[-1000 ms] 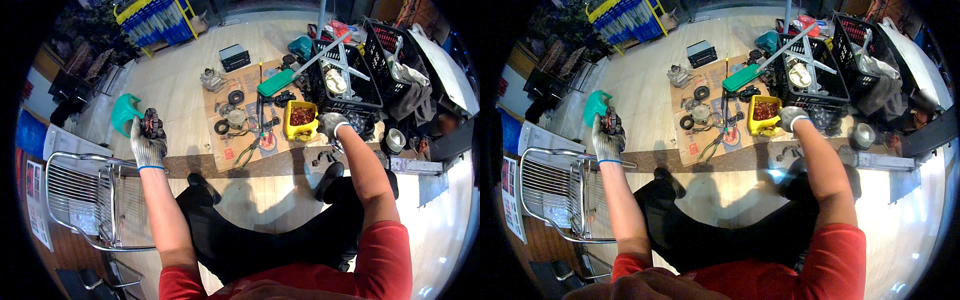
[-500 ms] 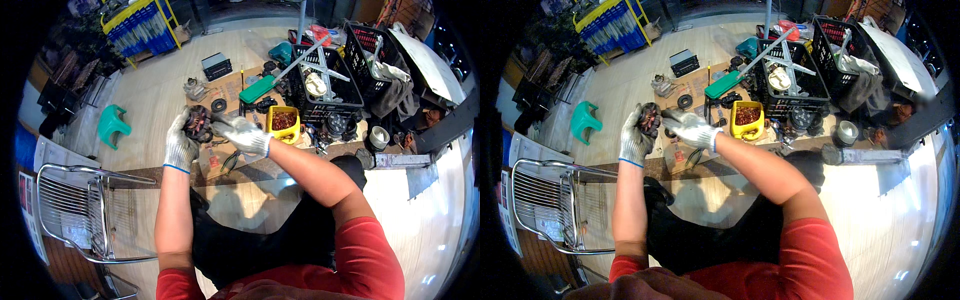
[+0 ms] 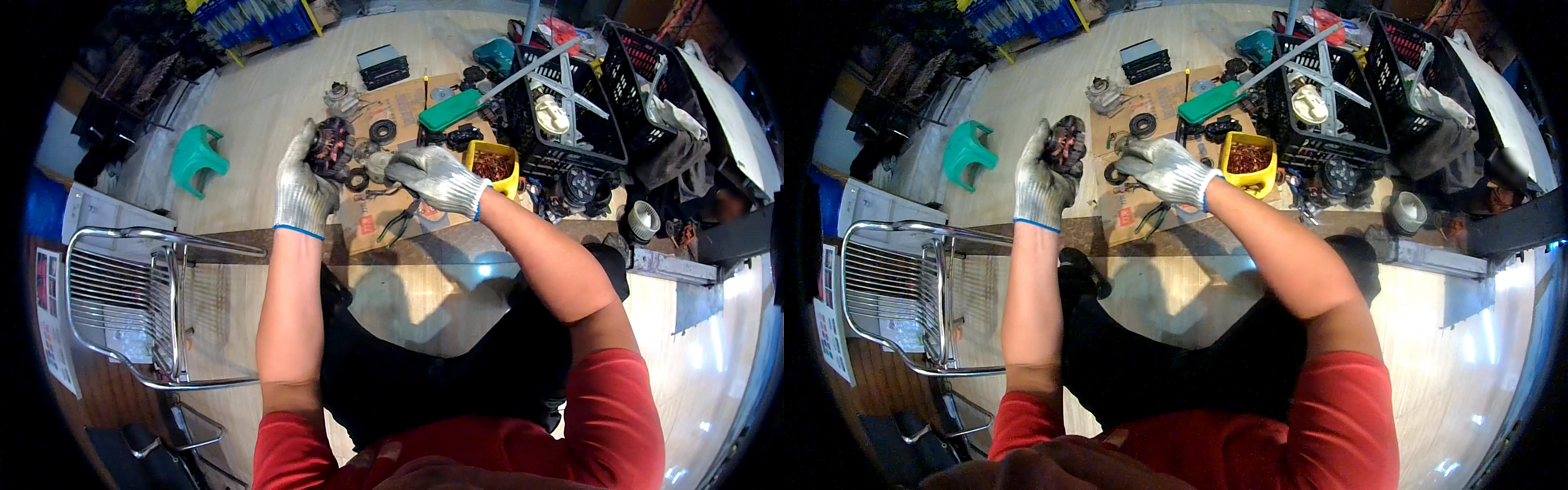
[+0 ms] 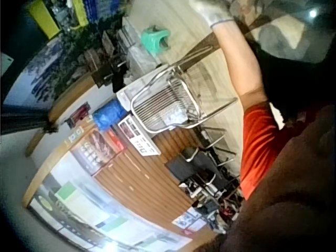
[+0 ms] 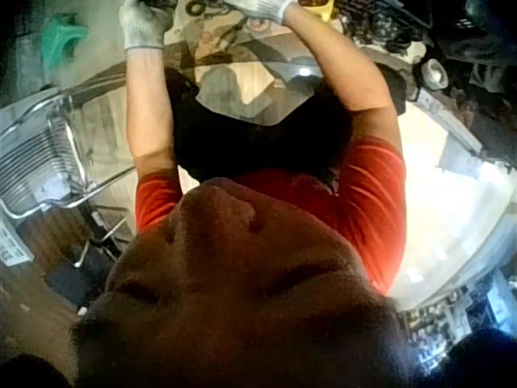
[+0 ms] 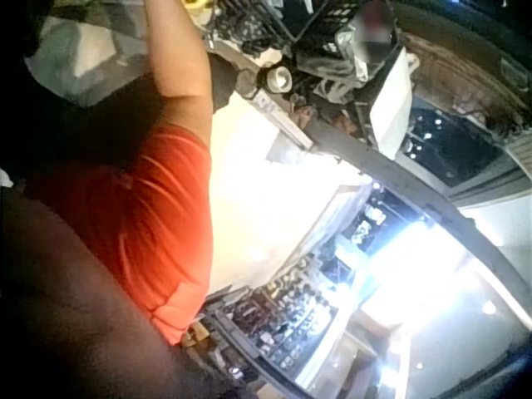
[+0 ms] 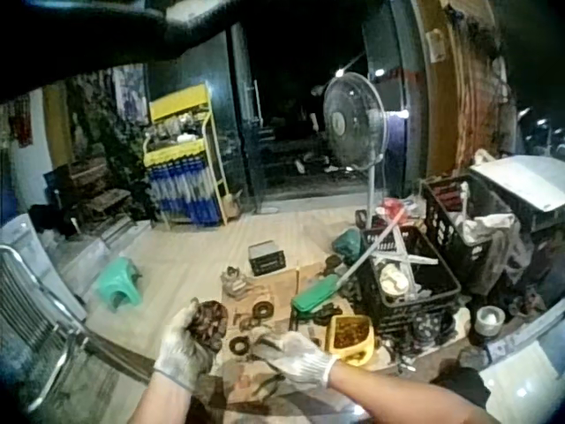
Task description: The person, wearing gloves, uses a metal wire to secure parts of a stator or similar mechanical component while sitting on the floor.
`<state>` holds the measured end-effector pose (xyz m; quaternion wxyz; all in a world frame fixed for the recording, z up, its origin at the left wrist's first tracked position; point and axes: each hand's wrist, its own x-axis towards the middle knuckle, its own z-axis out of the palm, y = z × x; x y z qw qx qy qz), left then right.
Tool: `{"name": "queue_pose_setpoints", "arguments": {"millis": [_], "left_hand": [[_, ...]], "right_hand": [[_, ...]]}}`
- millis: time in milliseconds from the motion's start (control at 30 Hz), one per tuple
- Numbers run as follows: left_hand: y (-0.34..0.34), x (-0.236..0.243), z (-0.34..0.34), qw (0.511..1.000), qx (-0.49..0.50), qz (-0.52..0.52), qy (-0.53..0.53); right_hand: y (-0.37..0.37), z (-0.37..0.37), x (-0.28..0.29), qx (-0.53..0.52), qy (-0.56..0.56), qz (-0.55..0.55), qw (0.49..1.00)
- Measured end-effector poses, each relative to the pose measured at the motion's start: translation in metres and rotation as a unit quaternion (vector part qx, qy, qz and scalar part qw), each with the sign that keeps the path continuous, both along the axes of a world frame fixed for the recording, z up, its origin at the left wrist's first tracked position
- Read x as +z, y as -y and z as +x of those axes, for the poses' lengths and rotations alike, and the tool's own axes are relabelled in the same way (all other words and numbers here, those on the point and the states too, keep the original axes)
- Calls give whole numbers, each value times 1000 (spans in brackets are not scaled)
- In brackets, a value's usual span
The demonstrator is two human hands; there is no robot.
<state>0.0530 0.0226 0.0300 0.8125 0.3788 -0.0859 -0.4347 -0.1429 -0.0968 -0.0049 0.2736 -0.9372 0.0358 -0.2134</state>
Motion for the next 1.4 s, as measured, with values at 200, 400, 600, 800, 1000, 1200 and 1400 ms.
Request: {"name": "queue_pose_setpoints", "arguments": {"millis": [200,400,600,800,1000,1200,1400], "left_hand": [[-26,18,39,1000,-21,-10,13],[-24,3,28,995,38,26,87],[-23,-3,12,994,-3,-34,104],[-4,0,-26,979,-23,-43,198],[2,4,-27,960,28,9,278],[-5,2,-19,934,62,68,344],[-13,16,-19,901,-7,106,421]], "right_hand": [[17,-19,-31,9,-47,-6,999],[30,-34,-27,-40,-205,78,975],[0,-14,23,-84,-126,55,987],[-28,11,35,-62,-49,242,967],[-25,20,13,-63,17,206,976],[-37,8,43,-74,-55,238,967],[-5,-4,36,-115,29,130,984]]}}
